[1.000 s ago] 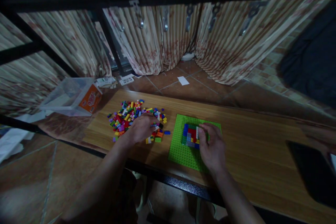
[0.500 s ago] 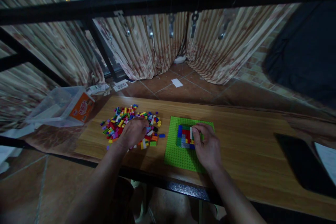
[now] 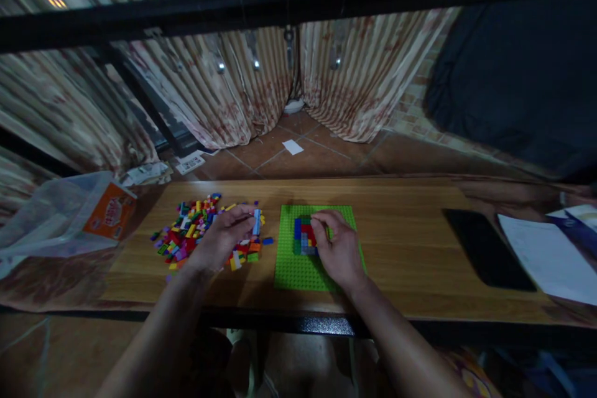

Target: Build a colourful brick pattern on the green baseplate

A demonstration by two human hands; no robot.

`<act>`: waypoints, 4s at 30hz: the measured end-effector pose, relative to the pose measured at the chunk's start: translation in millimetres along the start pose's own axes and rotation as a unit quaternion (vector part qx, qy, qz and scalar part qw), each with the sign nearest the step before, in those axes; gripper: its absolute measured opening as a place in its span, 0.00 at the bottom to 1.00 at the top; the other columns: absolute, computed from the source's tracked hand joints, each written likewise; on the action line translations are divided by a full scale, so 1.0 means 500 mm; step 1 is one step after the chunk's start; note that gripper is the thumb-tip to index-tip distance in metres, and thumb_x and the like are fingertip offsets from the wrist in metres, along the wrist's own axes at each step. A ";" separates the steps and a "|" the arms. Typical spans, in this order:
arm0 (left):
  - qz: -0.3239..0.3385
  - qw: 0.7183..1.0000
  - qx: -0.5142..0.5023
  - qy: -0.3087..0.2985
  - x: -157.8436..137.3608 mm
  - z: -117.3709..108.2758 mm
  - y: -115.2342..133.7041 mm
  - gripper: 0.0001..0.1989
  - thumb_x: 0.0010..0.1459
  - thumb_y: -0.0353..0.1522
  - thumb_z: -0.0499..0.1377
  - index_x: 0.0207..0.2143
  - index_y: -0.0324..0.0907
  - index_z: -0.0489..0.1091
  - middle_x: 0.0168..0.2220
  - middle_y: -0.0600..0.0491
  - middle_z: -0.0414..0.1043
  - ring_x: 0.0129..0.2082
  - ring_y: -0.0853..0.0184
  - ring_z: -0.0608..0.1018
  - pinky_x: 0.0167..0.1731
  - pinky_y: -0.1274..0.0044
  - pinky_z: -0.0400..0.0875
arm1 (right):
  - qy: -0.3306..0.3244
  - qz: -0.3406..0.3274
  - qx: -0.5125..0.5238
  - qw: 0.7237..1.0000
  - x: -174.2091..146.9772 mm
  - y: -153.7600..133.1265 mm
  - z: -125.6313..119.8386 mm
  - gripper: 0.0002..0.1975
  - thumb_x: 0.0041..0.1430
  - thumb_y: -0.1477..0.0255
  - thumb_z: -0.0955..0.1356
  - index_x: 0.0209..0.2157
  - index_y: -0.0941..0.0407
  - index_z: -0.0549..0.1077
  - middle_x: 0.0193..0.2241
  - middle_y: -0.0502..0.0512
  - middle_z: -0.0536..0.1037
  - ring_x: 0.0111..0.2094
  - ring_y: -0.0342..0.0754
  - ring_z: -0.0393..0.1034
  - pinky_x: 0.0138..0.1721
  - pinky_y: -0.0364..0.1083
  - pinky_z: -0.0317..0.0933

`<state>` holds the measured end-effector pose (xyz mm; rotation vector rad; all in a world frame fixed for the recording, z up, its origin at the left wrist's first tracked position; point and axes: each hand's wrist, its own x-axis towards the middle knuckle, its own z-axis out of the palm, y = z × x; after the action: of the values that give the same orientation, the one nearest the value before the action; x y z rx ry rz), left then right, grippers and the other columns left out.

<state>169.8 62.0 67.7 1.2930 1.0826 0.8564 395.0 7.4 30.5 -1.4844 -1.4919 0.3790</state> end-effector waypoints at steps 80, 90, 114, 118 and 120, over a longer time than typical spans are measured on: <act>0.063 0.894 0.444 -0.003 -0.010 0.112 -0.043 0.11 0.60 0.31 0.55 0.42 0.44 0.74 0.32 0.54 0.77 0.32 0.68 0.77 0.34 0.79 0.68 | -0.181 0.258 -0.069 0.947 0.024 0.094 -0.049 0.21 0.58 0.55 0.62 0.29 0.57 0.77 0.25 0.55 0.79 0.23 0.45 0.69 0.25 0.43 0.59; 0.073 0.898 0.433 0.011 -0.006 0.097 -0.041 0.09 0.59 0.31 0.56 0.39 0.45 0.75 0.31 0.54 0.77 0.33 0.67 0.78 0.34 0.78 0.68 | -0.228 0.260 0.001 0.938 0.023 0.085 -0.067 0.21 0.49 0.58 0.69 0.40 0.59 0.76 0.27 0.54 0.79 0.23 0.45 0.69 0.24 0.44 0.61; 0.045 0.910 0.400 -0.097 -0.048 -0.124 0.013 0.11 0.49 0.24 0.58 0.35 0.41 0.77 0.32 0.55 0.78 0.32 0.69 0.77 0.34 0.81 0.69 | -0.235 0.299 -0.014 0.925 0.027 0.119 -0.071 0.21 0.51 0.52 0.66 0.33 0.56 0.77 0.29 0.60 0.80 0.25 0.49 0.72 0.23 0.47 0.68; 0.108 0.869 0.458 -0.155 -0.045 -0.067 0.000 0.13 0.48 0.24 0.59 0.36 0.43 0.76 0.36 0.54 0.77 0.36 0.67 0.77 0.38 0.79 0.69 | -0.219 0.294 -0.024 0.930 0.028 0.123 -0.071 0.21 0.52 0.53 0.65 0.30 0.57 0.75 0.27 0.60 0.79 0.25 0.49 0.72 0.23 0.47 0.68; 0.130 0.850 0.485 -0.157 -0.041 -0.052 -0.008 0.12 0.48 0.24 0.58 0.35 0.43 0.76 0.37 0.53 0.77 0.38 0.65 0.76 0.40 0.77 0.68 | -0.206 0.292 -0.030 0.933 0.028 0.123 -0.072 0.20 0.53 0.54 0.66 0.33 0.58 0.75 0.28 0.60 0.79 0.26 0.49 0.72 0.25 0.47 0.68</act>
<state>138.9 50.2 67.7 2.3730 1.1113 0.2081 462.5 18.6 6.0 -1.9756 -1.3468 1.0647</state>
